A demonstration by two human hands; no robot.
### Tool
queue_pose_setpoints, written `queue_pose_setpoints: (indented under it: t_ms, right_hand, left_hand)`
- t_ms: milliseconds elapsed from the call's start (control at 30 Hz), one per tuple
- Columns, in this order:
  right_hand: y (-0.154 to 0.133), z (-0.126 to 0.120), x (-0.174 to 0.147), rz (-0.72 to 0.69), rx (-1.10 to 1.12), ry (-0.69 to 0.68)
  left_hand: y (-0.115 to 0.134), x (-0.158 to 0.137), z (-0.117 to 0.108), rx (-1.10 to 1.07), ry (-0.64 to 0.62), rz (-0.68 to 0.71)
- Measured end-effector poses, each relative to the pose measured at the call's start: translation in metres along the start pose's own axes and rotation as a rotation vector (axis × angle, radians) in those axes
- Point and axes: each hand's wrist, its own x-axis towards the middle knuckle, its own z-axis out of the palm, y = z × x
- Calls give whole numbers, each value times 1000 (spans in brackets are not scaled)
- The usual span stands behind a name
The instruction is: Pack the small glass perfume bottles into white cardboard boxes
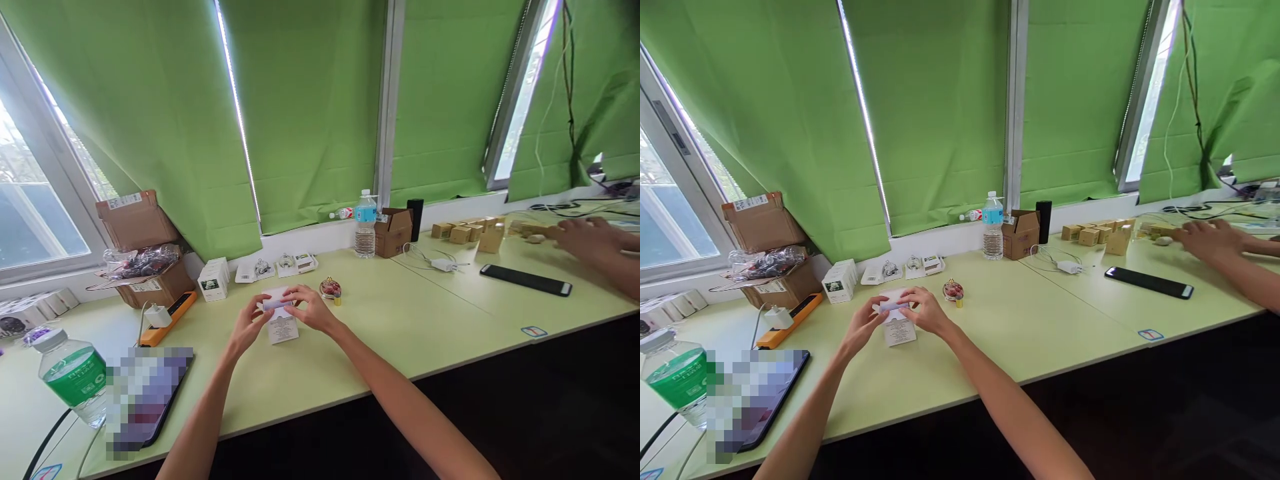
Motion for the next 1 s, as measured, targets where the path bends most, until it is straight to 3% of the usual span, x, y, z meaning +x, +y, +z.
queue_pose_setpoints:
  t_ms: [700, 867, 1000]
  right_hand:
    - [-1, -2, 1, 77, 36, -39]
    - [-3, -2, 1, 67, 41, -27]
    - [-2, -2, 1, 93, 56, -7]
  left_hand:
    - [3, -6, 0, -158, -101, -92]
    - [-8, -7, 2, -178, -122, -84]
    - [-23, -3, 0, -197, -65, -100]
